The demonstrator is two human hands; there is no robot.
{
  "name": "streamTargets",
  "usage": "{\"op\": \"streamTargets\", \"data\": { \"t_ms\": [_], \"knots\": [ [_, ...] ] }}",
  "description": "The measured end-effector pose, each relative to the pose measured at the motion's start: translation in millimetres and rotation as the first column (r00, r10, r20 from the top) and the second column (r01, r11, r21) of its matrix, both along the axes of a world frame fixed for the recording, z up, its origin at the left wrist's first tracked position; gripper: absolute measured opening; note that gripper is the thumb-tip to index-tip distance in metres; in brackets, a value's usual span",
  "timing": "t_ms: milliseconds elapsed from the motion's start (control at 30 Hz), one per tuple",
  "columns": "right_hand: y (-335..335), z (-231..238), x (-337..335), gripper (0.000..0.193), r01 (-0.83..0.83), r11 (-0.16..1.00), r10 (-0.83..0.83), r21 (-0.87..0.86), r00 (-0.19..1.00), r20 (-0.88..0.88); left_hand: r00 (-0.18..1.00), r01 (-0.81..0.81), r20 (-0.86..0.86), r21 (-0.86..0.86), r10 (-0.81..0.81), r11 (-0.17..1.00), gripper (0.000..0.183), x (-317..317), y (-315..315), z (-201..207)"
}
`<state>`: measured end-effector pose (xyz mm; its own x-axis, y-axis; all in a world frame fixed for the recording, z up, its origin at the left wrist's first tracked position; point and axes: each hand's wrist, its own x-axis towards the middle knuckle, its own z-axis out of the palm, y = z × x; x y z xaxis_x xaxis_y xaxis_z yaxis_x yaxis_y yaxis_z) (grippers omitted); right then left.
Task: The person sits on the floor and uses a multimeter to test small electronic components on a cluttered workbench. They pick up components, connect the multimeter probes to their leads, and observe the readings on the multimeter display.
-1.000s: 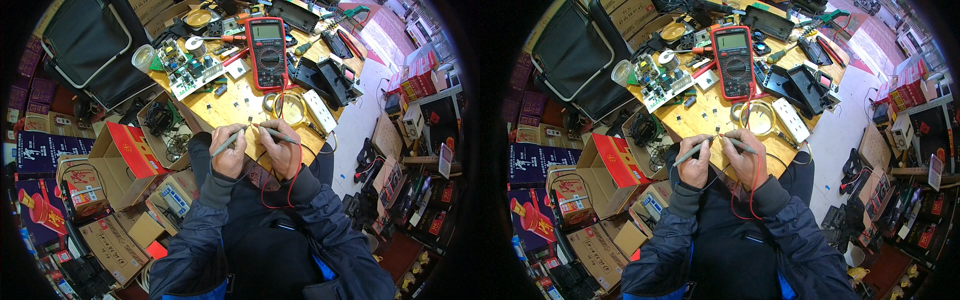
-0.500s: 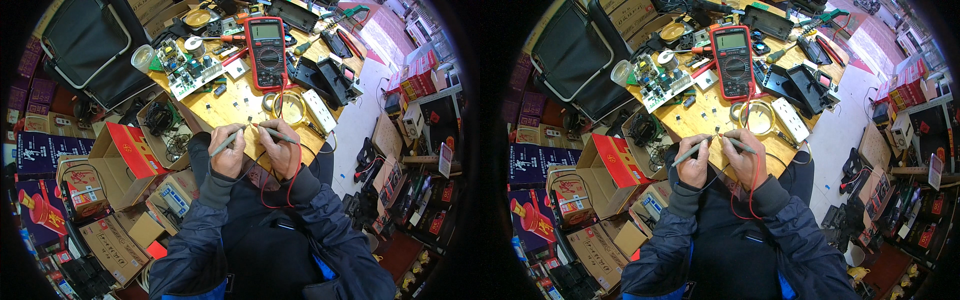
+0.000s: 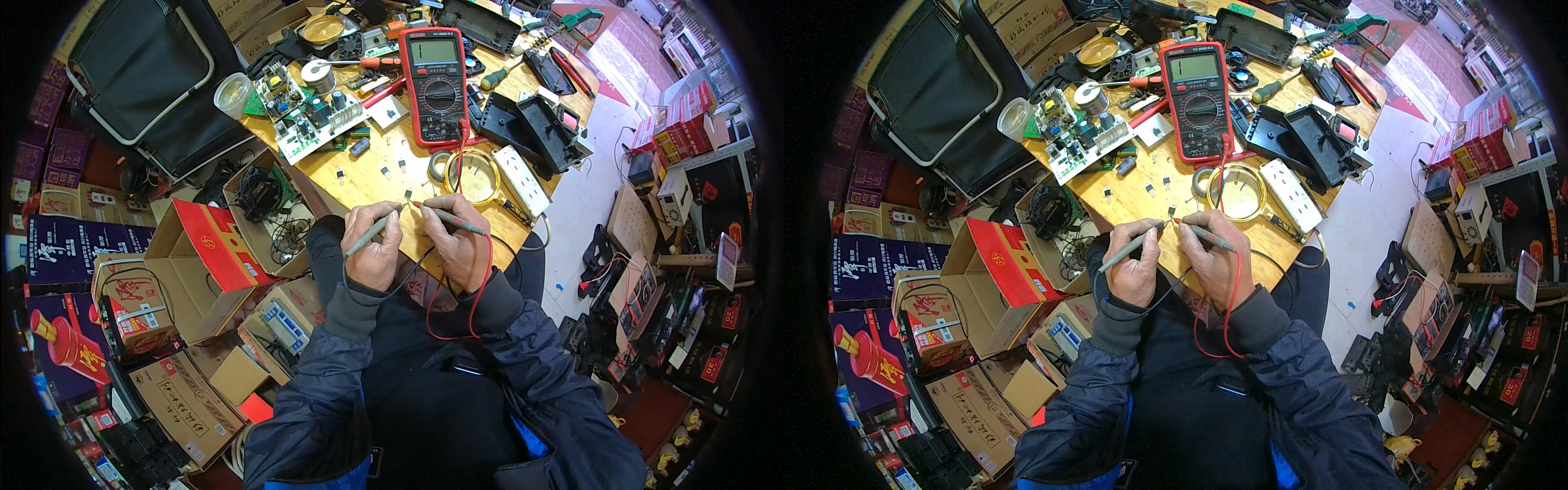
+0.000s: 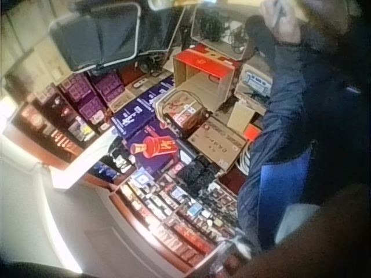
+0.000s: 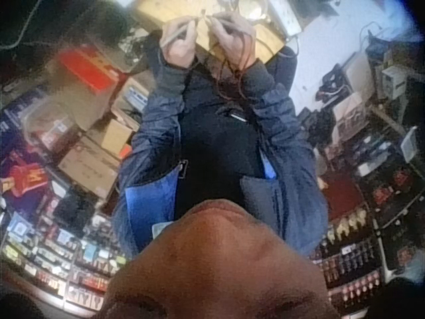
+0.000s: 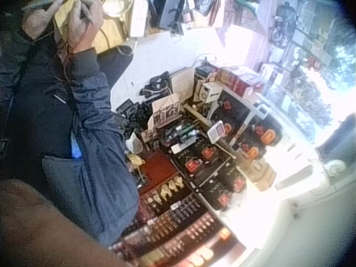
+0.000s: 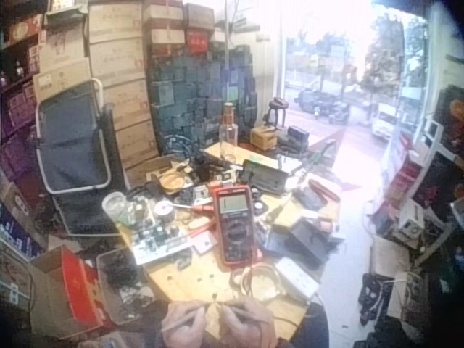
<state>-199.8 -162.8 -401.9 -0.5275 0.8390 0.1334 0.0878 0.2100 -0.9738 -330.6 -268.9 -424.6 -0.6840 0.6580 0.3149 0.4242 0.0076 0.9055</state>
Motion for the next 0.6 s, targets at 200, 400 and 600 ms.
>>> {"op": "streamTargets", "data": {
  "t_ms": [200, 400, 600],
  "knots": [
    [-0.3, 1.4, 0.3, 0.016, -0.001, 1.0, 0.002, -0.009, 1.0, 0.004, 1.0, 0.003, 0.005, -0.002, -0.003, 1.0, 0.014, 0.3, -0.2, 1.0],
    [-0.5, -0.4, -0.3, 0.017, 0.009, 1.0, -0.009, -0.015, 1.0, -0.001, 1.0, 0.0, 0.001, 0.005, 0.0, 1.0, 0.013, 0.1, 0.2, -0.4],
    [-0.2, -1.2, -0.3, 0.017, 0.005, 1.0, -0.005, -0.008, 1.0, -0.004, 0.994, 0.007, -0.108, -0.015, -0.008, 1.0, 0.016, -3.1, -0.7, -3.2]
  ]
}}
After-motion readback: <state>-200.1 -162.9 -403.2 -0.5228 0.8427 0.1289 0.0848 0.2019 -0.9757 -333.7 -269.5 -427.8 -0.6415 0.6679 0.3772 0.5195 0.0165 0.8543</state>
